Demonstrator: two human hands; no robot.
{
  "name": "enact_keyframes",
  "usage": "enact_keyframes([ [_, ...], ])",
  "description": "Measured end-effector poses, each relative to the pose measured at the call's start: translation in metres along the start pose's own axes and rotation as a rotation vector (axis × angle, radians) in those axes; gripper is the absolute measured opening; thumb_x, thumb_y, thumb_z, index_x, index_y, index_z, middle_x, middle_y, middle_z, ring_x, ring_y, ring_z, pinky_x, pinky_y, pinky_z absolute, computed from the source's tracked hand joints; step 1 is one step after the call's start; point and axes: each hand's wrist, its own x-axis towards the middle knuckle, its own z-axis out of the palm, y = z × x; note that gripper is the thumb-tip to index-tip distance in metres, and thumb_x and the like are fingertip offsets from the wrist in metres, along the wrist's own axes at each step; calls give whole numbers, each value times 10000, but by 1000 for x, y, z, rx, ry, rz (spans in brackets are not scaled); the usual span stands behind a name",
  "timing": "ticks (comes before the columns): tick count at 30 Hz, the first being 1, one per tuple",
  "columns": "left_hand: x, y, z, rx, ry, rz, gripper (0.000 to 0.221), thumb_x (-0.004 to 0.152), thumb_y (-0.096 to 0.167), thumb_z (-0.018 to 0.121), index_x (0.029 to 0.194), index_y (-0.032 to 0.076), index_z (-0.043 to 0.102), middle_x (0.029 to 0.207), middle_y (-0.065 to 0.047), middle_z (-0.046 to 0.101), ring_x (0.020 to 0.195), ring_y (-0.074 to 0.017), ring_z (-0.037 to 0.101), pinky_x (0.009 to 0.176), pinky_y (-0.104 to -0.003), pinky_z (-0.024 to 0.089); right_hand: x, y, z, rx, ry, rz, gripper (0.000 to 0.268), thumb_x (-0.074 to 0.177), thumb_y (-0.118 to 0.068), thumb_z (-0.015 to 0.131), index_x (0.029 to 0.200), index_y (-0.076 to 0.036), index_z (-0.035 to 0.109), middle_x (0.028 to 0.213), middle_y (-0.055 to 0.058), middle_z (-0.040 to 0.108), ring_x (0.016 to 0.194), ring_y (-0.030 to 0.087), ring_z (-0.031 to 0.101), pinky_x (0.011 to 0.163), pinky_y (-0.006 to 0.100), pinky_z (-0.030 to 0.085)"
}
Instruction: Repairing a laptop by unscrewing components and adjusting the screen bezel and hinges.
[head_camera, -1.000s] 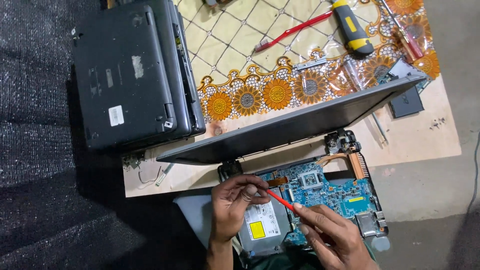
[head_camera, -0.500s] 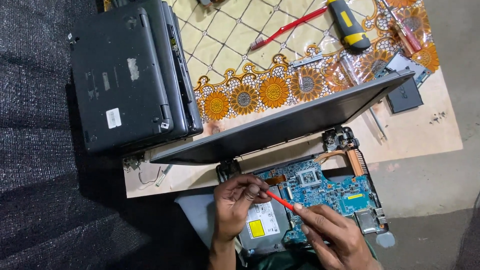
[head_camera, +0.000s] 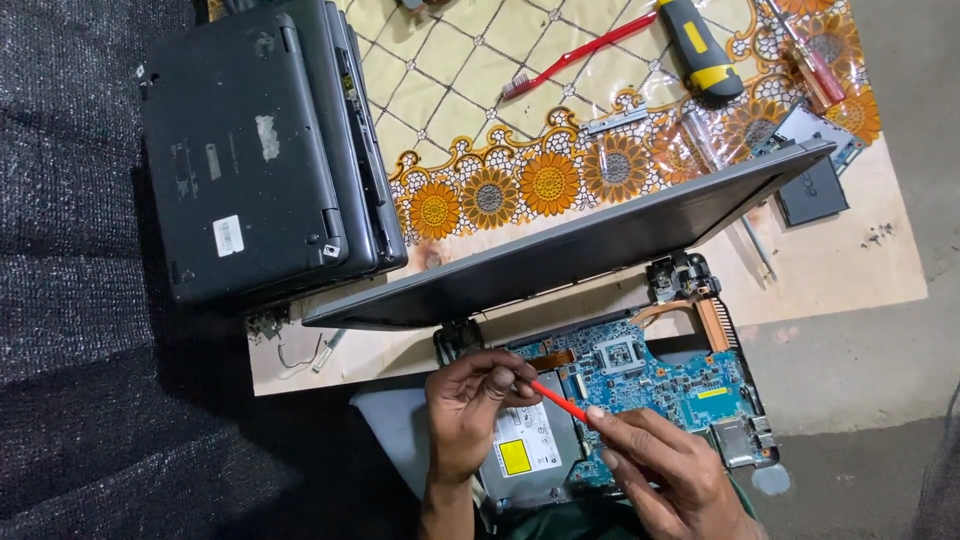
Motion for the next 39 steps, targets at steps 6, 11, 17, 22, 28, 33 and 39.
enact_keyframes([
  [6, 2, 11, 7, -70, -54, 11, 234, 967, 86, 544, 1143, -41, 633, 1018, -205, 711, 934, -314, 725, 688, -364, 663, -2, -5, 3, 35, 70, 46, 430, 850, -148, 629, 1279, -127, 607, 960, 115, 711, 753, 162, 743, 568, 249, 653],
  [11, 4, 62, 45, 551, 220, 341, 151, 900, 108, 570, 884, 18, 690, 800, -99, 736, 682, -176, 724, 598, -245, 630, 2, -34, -3, 192, 378, -37, 376, 816, -63, 661, 1188, -7, 655, 706, 103, 646, 575, 151, 544, 554, 296, 506],
  [17, 55, 138, 114, 950, -73, 946, 55, 880, 12, 643, 923, -20, 657, 896, -130, 680, 815, -242, 697, 743, -325, 568, -4, -55, -38, 17, 634, 97, 389, 775, -50, 650, 1164, -59, 655, 914, 114, 755, 573, 83, 658, 459, 147, 558],
  [22, 105, 132, 152, 1113, -342, 906, 288, 941, 32, 653, 1219, 80, 591, 1143, -179, 634, 1045, -334, 649, 889, -457, 544, 2, -55, -68, -155, 731, -1, 422, 792, 24, 639, 1213, 30, 602, 977, 151, 668, 703, 124, 616, 578, 165, 511],
  [28, 133, 124, 160, 1163, -481, 686, 425, 883, 39, 603, 1298, 118, 559, 1112, -126, 685, 882, -298, 691, 695, -418, 554, 12, -72, -83, -278, 710, 28, 408, 842, -31, 614, 1243, 35, 588, 1041, 189, 557, 907, 237, 647, 778, 270, 639],
  [33, 137, 127, 162, 1096, -484, 743, 430, 779, -87, 550, 1185, 29, 631, 1020, -159, 711, 886, -310, 693, 769, -387, 545, 19, -74, -88, -329, 647, -7, 424, 860, -80, 603, 1271, 18, 561, 1073, 195, 566, 1030, 273, 608, 814, 367, 661],
  [39, 133, 134, 169, 1068, -465, 706, 383, 746, -52, 506, 1082, 25, 674, 1002, -136, 729, 878, -266, 708, 754, -352, 555, 29, -78, -93, -392, 610, -33, 379, 903, -112, 577, 1271, -23, 570, 1113, 185, 558, 1141, 327, 564, 843, 465, 622],
])
